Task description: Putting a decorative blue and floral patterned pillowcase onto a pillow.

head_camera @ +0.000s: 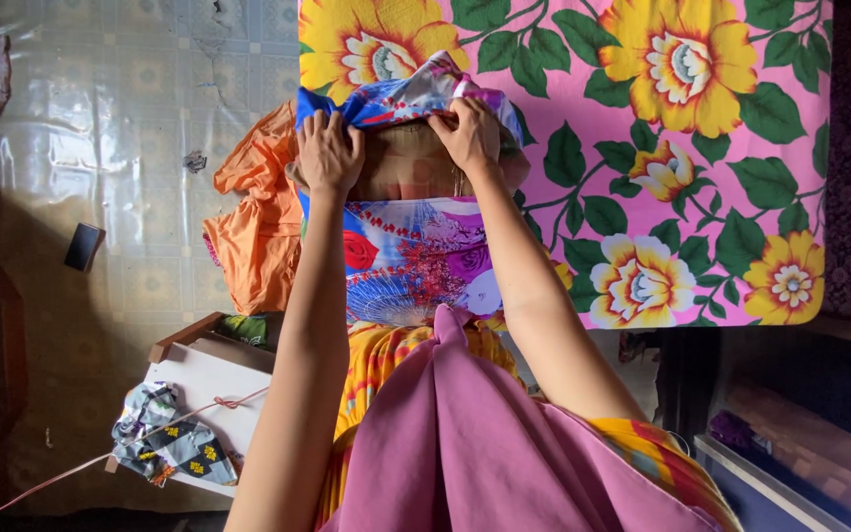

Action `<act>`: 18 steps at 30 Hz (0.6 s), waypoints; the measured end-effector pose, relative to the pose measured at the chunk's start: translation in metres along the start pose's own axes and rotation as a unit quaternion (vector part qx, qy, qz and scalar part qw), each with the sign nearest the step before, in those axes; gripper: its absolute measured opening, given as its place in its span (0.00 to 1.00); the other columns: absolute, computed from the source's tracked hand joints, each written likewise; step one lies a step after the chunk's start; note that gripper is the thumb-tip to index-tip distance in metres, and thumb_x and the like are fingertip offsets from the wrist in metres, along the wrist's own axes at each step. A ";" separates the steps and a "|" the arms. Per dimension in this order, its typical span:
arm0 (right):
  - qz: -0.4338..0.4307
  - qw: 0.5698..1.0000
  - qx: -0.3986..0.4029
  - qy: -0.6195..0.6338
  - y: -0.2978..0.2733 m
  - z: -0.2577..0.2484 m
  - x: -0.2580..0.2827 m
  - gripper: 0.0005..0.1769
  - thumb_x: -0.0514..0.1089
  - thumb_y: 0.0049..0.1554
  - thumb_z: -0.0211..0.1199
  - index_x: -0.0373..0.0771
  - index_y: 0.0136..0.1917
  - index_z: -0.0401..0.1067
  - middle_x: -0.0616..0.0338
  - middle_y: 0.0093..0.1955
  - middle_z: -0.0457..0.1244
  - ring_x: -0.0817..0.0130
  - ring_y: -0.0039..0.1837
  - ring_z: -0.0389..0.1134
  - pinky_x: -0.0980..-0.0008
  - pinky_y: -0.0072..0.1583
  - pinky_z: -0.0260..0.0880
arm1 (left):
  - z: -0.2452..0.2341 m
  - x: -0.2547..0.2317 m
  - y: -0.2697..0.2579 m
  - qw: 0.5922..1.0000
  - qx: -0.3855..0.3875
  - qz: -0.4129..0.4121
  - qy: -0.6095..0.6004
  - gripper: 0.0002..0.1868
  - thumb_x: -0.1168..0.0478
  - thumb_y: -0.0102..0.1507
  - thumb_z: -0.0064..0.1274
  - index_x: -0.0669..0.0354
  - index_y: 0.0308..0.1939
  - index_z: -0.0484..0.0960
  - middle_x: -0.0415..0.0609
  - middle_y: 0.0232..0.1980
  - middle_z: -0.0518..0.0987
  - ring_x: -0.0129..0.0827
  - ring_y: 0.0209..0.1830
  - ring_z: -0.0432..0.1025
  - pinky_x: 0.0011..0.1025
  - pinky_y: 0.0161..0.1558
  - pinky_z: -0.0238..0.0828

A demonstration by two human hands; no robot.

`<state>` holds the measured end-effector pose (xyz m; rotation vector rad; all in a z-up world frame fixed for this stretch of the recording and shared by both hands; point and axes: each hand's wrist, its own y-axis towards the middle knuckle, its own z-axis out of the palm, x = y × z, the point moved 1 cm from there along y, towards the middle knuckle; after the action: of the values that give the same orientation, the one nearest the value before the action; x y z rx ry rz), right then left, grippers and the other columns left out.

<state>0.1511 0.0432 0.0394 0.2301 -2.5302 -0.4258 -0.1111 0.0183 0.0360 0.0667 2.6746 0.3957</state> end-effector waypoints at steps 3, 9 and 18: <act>-0.005 1.000 0.028 0.000 -0.009 0.003 -0.001 0.22 0.55 0.55 0.75 0.37 0.39 0.70 0.50 0.41 0.67 0.50 0.46 0.69 0.53 0.47 0.68 | -0.007 -0.002 -0.012 0.999 0.020 -0.025 -0.037 0.15 0.54 0.67 0.47 0.62 0.35 0.82 0.54 0.43 0.81 0.48 0.52 0.74 0.46 0.56 0.67; -0.053 0.994 -0.091 -0.019 -0.042 -0.003 0.002 0.23 0.54 0.49 0.77 0.38 0.33 0.67 0.54 0.31 0.65 0.51 0.35 0.69 0.54 0.40 0.68 | -0.017 -0.014 -0.030 0.992 -0.060 0.024 -0.108 0.15 0.56 0.67 0.51 0.61 0.29 0.81 0.56 0.34 0.82 0.53 0.35 0.76 0.46 0.41 0.70; -0.017 0.997 -0.077 0.004 -0.040 -0.025 0.007 0.20 0.51 0.48 0.78 0.39 0.40 0.69 0.56 0.36 0.68 0.53 0.42 0.70 0.55 0.45 0.69 | -0.053 0.021 -0.034 0.969 0.094 0.223 -0.041 0.14 0.60 0.67 0.50 0.63 0.54 0.75 0.57 0.53 0.74 0.51 0.56 0.69 0.43 0.58 0.69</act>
<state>0.1617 -0.0024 0.0491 0.2148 -2.4744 -0.6276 -0.1520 -0.0259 0.0641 0.7349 2.5913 0.2636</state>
